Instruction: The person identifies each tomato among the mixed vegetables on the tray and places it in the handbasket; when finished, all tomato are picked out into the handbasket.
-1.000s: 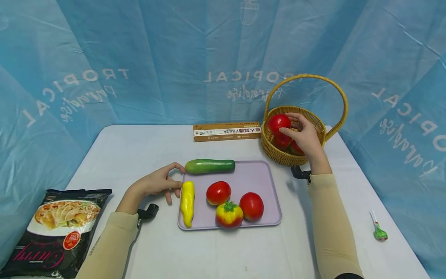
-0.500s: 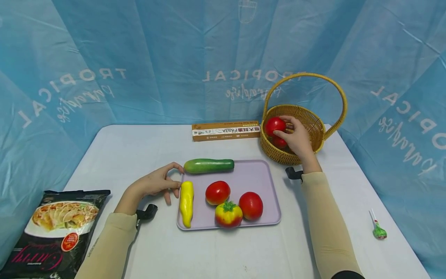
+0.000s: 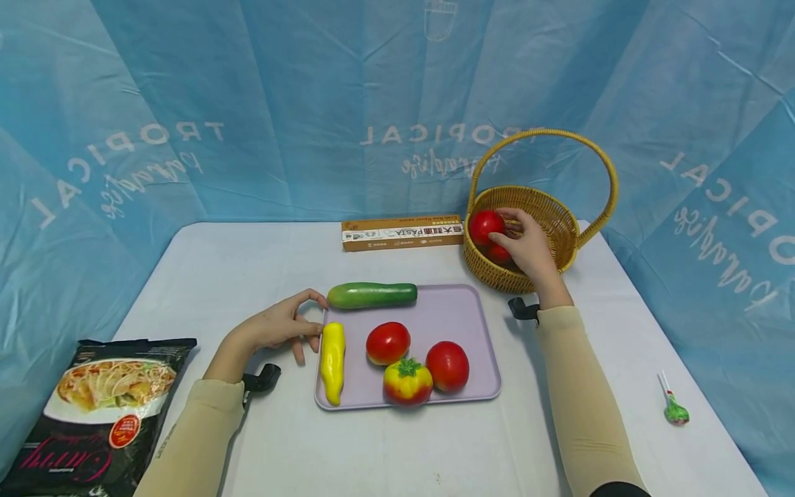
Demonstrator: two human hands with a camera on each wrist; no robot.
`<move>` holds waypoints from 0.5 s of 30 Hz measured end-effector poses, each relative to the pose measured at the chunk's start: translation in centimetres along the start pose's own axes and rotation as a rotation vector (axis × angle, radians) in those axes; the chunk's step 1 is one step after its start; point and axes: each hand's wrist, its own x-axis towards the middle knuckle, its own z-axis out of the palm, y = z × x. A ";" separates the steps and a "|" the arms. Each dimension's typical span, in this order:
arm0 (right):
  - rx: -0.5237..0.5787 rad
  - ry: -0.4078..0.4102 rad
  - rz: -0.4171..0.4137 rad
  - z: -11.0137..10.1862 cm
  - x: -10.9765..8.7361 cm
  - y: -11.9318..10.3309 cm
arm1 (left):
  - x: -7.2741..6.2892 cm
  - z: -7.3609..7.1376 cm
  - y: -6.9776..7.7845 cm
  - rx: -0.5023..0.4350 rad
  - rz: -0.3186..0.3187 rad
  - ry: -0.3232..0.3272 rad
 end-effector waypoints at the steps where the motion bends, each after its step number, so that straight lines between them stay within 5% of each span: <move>1: 0.009 -0.001 0.002 -0.1 0.0 -0.1 | 0.0 0.0 0.0 0.002 0.000 0.001; 15: 0.078 0.027 -0.032 -1.5 -1.2 -2.2 | -0.1 0.1 0.0 0.036 -0.009 0.024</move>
